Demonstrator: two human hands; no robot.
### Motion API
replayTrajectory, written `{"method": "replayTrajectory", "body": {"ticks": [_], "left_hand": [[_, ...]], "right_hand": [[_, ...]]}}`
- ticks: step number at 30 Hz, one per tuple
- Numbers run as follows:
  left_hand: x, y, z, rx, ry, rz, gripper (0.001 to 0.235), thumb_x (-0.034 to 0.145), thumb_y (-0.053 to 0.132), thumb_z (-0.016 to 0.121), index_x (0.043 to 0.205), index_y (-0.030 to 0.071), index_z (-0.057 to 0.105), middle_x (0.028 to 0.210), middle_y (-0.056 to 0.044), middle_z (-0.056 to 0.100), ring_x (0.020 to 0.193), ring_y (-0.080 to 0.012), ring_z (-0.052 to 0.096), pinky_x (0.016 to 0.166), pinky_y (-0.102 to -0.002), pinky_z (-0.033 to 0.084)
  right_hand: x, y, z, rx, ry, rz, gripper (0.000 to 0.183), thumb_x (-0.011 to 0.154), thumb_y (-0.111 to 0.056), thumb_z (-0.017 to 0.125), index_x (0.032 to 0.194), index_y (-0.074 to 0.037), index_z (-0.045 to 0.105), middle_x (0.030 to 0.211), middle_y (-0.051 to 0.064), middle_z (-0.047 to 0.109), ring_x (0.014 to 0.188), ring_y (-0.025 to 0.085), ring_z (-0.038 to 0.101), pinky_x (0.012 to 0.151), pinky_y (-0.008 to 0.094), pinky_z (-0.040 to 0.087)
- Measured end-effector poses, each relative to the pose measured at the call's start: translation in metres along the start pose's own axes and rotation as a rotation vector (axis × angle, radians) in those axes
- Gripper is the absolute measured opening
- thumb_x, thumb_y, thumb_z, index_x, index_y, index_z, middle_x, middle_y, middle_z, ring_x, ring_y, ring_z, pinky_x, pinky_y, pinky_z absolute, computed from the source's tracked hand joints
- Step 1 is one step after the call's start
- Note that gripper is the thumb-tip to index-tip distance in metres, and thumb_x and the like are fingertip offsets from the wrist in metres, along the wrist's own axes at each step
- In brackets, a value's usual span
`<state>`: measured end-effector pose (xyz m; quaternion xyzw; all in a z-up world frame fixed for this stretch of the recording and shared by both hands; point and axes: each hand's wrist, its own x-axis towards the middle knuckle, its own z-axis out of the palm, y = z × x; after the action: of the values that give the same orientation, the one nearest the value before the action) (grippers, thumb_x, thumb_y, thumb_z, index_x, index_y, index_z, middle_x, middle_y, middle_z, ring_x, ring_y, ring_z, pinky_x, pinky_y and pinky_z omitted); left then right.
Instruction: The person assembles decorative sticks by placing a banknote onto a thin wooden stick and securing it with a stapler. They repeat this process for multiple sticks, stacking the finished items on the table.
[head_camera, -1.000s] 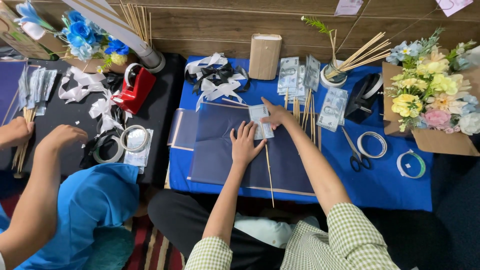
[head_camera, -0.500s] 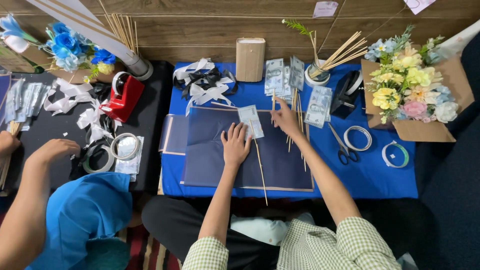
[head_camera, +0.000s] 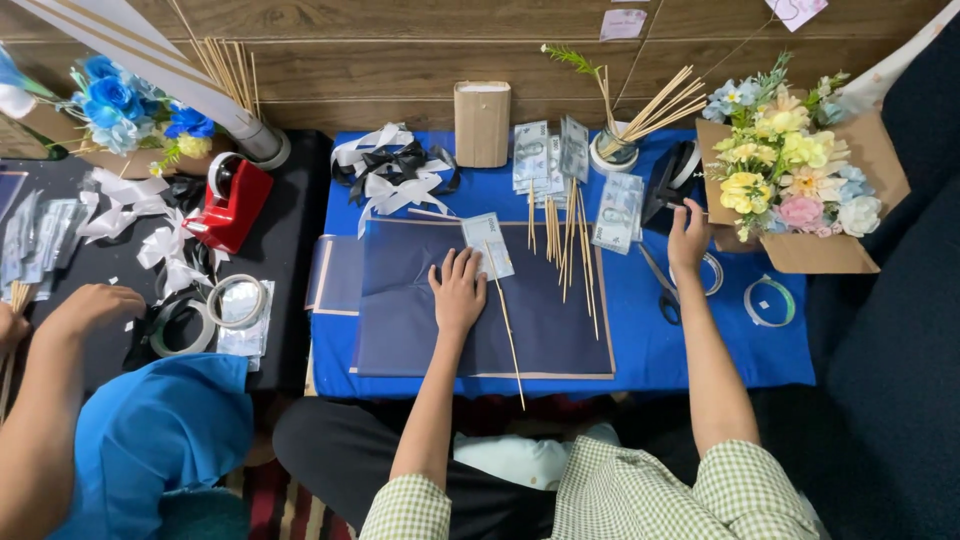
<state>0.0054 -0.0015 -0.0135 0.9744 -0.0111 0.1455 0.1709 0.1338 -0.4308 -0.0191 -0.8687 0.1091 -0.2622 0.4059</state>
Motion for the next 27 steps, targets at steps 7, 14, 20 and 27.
{"method": "replayTrajectory", "body": {"ticks": [7, 14, 20, 27], "left_hand": [[0.000, 0.000, -0.001, -0.010, 0.011, -0.001, 0.040, 0.099, 0.036, 0.055, 0.138, 0.028, 0.056, 0.146, 0.003, 0.051, 0.146, -0.0228, 0.038, 0.117, -0.057, 0.024], [0.002, 0.001, -0.003, -0.017, 0.011, -0.013, 0.040, 0.098, 0.037, 0.056, 0.137, 0.028, 0.056, 0.146, 0.003, 0.051, 0.146, -0.0223, 0.037, 0.117, -0.057, 0.024], [0.003, 0.001, -0.004, -0.029, 0.015, -0.013, 0.040, 0.098, 0.035, 0.056, 0.137, 0.027, 0.057, 0.146, 0.002, 0.052, 0.146, -0.0228, 0.037, 0.117, -0.058, 0.024], [0.001, 0.001, -0.005, -0.030, 0.008, -0.003, 0.040, 0.099, 0.035, 0.056, 0.138, 0.027, 0.057, 0.146, 0.001, 0.052, 0.146, -0.0236, 0.037, 0.116, -0.059, 0.024]], "right_hand": [[0.039, 0.045, 0.037, 0.048, 0.020, 0.325, 0.033, 0.097, -0.051, 0.071, 0.108, -0.020, 0.073, 0.108, 0.004, 0.070, 0.108, 0.027, 0.066, 0.092, 0.043, 0.053], [0.043, 0.029, 0.038, 0.577, 0.180, 0.517, 0.019, 0.085, -0.029, 0.083, 0.091, -0.013, 0.076, 0.100, 0.010, 0.070, 0.105, 0.024, 0.066, 0.094, 0.045, 0.050], [0.015, 0.022, 0.041, 0.578, 0.244, 0.505, 0.016, 0.083, -0.022, 0.083, 0.090, -0.010, 0.075, 0.093, 0.005, 0.069, 0.098, 0.019, 0.066, 0.093, 0.041, 0.050], [0.005, 0.050, 0.055, 0.313, 0.312, 0.344, 0.020, 0.087, -0.030, 0.079, 0.093, -0.011, 0.076, 0.083, 0.006, 0.069, 0.086, 0.018, 0.066, 0.082, 0.035, 0.053]]}}
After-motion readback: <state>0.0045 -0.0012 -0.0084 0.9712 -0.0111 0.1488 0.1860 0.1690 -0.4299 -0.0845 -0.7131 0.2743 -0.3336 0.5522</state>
